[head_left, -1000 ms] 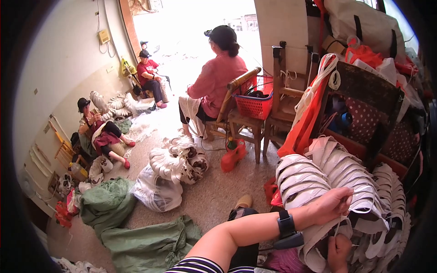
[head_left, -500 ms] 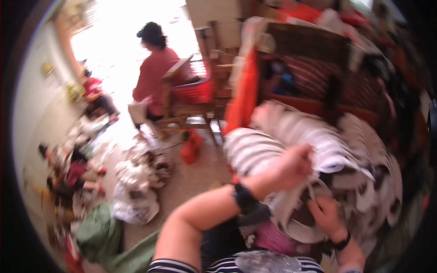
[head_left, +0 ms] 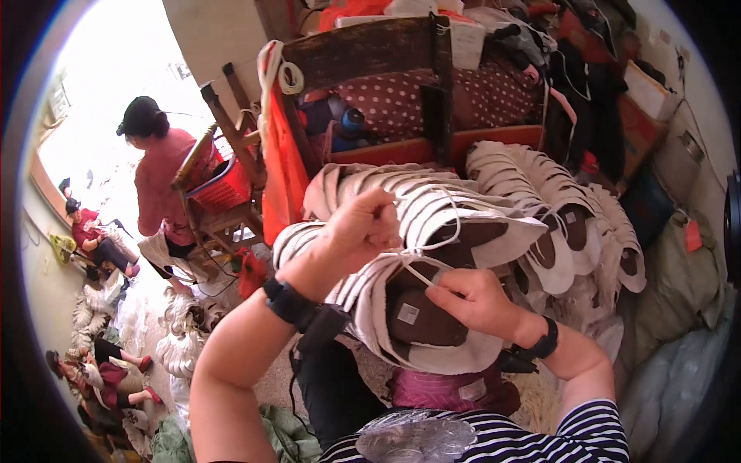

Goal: Lacing white shoe uppers in a workshop environment.

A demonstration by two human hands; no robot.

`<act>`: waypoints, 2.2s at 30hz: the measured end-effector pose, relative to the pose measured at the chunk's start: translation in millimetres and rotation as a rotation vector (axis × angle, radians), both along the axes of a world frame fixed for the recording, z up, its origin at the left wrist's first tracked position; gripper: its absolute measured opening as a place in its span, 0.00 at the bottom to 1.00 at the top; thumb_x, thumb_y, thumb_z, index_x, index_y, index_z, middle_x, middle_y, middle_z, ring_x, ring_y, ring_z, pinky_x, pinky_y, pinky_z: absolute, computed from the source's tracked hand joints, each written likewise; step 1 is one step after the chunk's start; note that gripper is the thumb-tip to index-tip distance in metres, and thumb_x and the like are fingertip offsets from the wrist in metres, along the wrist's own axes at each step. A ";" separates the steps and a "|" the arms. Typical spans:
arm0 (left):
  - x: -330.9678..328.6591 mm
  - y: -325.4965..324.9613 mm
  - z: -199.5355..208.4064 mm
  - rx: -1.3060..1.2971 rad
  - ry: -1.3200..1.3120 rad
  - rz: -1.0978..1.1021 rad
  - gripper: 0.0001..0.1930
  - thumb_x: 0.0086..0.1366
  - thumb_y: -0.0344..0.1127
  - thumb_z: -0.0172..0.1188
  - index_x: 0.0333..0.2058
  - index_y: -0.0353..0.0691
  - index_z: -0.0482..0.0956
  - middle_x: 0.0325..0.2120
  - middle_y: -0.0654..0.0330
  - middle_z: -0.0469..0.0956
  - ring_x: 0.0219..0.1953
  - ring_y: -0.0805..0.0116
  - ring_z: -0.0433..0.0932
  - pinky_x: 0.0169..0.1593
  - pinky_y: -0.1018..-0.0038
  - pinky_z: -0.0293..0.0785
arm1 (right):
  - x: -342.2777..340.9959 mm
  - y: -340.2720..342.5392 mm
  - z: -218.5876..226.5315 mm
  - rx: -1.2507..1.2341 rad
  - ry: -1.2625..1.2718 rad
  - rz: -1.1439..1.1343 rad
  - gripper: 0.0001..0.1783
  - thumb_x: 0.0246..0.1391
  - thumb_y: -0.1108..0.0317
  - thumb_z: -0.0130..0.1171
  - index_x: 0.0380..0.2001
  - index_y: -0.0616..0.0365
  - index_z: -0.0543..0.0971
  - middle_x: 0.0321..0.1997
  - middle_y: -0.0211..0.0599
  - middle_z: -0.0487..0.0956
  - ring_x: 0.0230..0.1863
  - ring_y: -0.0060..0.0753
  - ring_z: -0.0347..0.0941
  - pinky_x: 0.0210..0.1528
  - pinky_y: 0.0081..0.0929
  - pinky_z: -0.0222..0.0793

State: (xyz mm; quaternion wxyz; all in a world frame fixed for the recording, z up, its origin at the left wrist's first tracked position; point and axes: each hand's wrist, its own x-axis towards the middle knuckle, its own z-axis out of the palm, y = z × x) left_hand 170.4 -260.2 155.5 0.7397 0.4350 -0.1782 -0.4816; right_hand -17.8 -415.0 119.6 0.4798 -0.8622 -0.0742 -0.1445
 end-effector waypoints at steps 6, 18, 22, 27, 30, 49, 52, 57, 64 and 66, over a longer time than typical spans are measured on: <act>-2.0 -21.4 -37.1 0.110 -0.107 0.075 0.07 0.54 0.26 0.52 0.19 0.43 0.67 0.14 0.65 0.60 0.15 0.70 0.59 0.23 0.67 0.62 | -11.3 -3.5 -24.2 -0.040 -0.034 -0.064 0.16 0.52 0.70 0.61 0.16 0.64 0.71 0.15 0.46 0.66 0.16 0.40 0.61 0.21 0.36 0.58; -25.0 -2.7 -24.0 0.019 -0.041 0.109 0.15 0.61 0.36 0.50 0.15 0.46 0.63 0.10 0.68 0.57 0.13 0.74 0.55 0.27 0.72 0.61 | -10.2 4.0 -32.8 -0.027 0.042 -0.039 0.17 0.53 0.73 0.58 0.14 0.63 0.66 0.13 0.33 0.62 0.17 0.21 0.56 0.20 0.29 0.50; -25.6 -8.8 -24.3 0.052 -0.224 0.100 0.15 0.62 0.36 0.48 0.16 0.43 0.65 0.11 0.67 0.58 0.14 0.75 0.59 0.22 0.73 0.62 | -13.9 7.7 -31.3 -0.027 0.043 -0.004 0.18 0.53 0.74 0.57 0.14 0.63 0.64 0.13 0.34 0.60 0.17 0.22 0.54 0.20 0.30 0.48; -23.5 -12.2 -30.8 0.011 -0.128 0.079 0.07 0.53 0.21 0.52 0.19 0.35 0.65 0.16 0.63 0.63 0.16 0.75 0.62 0.19 0.74 0.64 | -13.3 6.7 -42.3 -0.067 0.010 0.031 0.18 0.53 0.75 0.57 0.15 0.63 0.62 0.13 0.34 0.59 0.17 0.22 0.53 0.20 0.31 0.47; -21.4 -9.8 -38.9 -0.031 -0.447 0.063 0.07 0.47 0.18 0.53 0.20 0.34 0.64 0.17 0.62 0.62 0.17 0.74 0.62 0.19 0.74 0.65 | -14.1 9.8 -44.9 -0.017 0.056 0.024 0.18 0.53 0.75 0.57 0.15 0.63 0.62 0.13 0.35 0.58 0.17 0.24 0.53 0.20 0.32 0.46; -30.3 -7.9 -29.1 -0.026 -0.130 0.049 0.15 0.63 0.35 0.49 0.17 0.39 0.68 0.12 0.66 0.63 0.12 0.77 0.58 0.21 0.75 0.64 | -14.4 17.0 -48.1 -0.122 0.011 -0.010 0.15 0.51 0.75 0.57 0.17 0.64 0.63 0.16 0.44 0.60 0.17 0.41 0.56 0.22 0.36 0.49; -29.1 -8.4 -29.9 -0.040 -0.170 0.037 0.15 0.64 0.35 0.48 0.18 0.40 0.68 0.12 0.67 0.62 0.13 0.78 0.58 0.21 0.76 0.62 | -13.6 18.0 -45.0 -0.128 0.013 -0.012 0.15 0.50 0.75 0.57 0.17 0.64 0.63 0.16 0.45 0.61 0.17 0.43 0.57 0.22 0.37 0.50; -29.8 -7.0 -28.9 -0.095 -0.207 0.024 0.15 0.64 0.35 0.49 0.18 0.40 0.68 0.11 0.67 0.60 0.13 0.78 0.57 0.21 0.76 0.59 | -14.7 17.3 -44.8 -0.147 -0.038 -0.030 0.15 0.50 0.74 0.58 0.16 0.63 0.64 0.16 0.47 0.62 0.18 0.46 0.59 0.22 0.38 0.51; -26.0 -6.9 -37.4 -0.083 -0.210 0.006 0.16 0.66 0.36 0.49 0.18 0.39 0.68 0.12 0.66 0.60 0.14 0.76 0.56 0.21 0.76 0.56 | -13.3 19.1 -42.0 -0.153 -0.011 -0.012 0.16 0.49 0.73 0.59 0.15 0.63 0.65 0.16 0.47 0.63 0.17 0.46 0.58 0.21 0.37 0.51; -29.2 -8.1 -36.0 -0.066 -0.200 0.019 0.16 0.66 0.36 0.49 0.18 0.39 0.68 0.11 0.66 0.61 0.14 0.76 0.56 0.21 0.76 0.55 | -13.3 16.8 -46.6 -0.140 -0.033 -0.005 0.16 0.50 0.73 0.59 0.15 0.64 0.65 0.15 0.46 0.63 0.16 0.42 0.58 0.20 0.36 0.51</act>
